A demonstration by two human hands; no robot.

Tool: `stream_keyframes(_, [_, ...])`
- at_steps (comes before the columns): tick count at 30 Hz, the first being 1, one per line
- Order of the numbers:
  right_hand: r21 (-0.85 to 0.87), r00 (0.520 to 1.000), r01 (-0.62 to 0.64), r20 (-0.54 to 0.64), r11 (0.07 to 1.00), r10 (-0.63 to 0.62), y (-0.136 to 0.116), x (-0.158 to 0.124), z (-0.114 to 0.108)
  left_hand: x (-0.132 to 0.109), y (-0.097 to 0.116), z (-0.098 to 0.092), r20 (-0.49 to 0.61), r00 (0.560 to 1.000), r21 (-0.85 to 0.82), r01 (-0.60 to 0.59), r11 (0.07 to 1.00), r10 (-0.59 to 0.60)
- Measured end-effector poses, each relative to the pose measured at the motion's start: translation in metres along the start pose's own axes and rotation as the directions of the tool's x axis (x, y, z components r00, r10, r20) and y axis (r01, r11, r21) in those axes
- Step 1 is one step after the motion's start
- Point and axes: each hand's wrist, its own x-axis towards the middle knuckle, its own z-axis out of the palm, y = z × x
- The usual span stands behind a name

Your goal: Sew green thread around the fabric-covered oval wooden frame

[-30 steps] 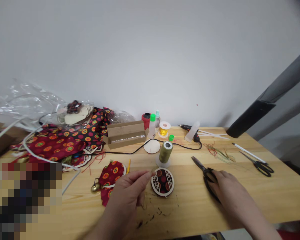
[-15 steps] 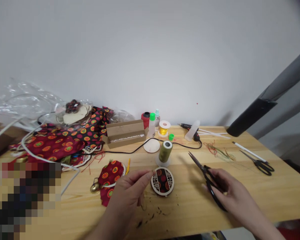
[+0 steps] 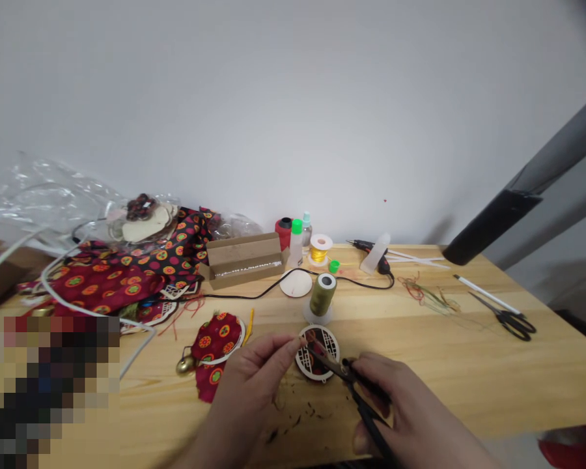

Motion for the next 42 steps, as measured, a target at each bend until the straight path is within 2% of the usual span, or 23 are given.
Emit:
stream_keyframes(4, [0.005, 0.999, 0.039, -0.012, 0.999, -0.039, -0.001, 0.004, 0.005, 0.0, 0.0, 0.0, 0.06, 0.997, 0.085, -0.043, 0.995, 0.038])
stream_keyframes(10, [-0.054, 0.991, 0.087, -0.095, 0.995, -0.091, -0.004, 0.007, 0.008, -0.001, -0.002, -0.001, 0.134, 0.988, 0.186, -0.094, 0.978, 0.07])
stream_keyframes(16, [-0.055, 0.991, 0.086, -0.098, 0.995, -0.091, -0.003, 0.008, 0.008, -0.003, -0.002, -0.001, 0.115, 0.99, 0.243, -0.11, 0.964, 0.084])
stream_keyframes(25, [-0.083, 0.991, 0.093, -0.087, 0.992, -0.1, 0.006, 0.007, 0.009, -0.001, -0.005, -0.001, 0.134, 0.987, 0.213, -0.111, 0.971, 0.084])
stream_keyframes(33, [-0.099, 0.98, 0.155, -0.11, 0.983, -0.166, 0.008, 0.006, 0.01, -0.001, -0.005, -0.002, 0.103, 0.992, 0.213, -0.094, 0.972, 0.073])
stream_keyframes(38, [-0.053, 0.971, 0.238, 0.004, 0.97, -0.238, 0.002, -0.001, 0.004, 0.001, -0.006, -0.002, 0.034, 0.999, 0.088, 0.01, 0.996, -0.013])
stream_keyframes(42, [0.02, 0.923, 0.354, 0.153, 0.935, -0.353, -0.005, -0.002, -0.001, 0.003, -0.009, -0.002, -0.019, 0.999, 0.002, 0.041, 0.999, -0.041])
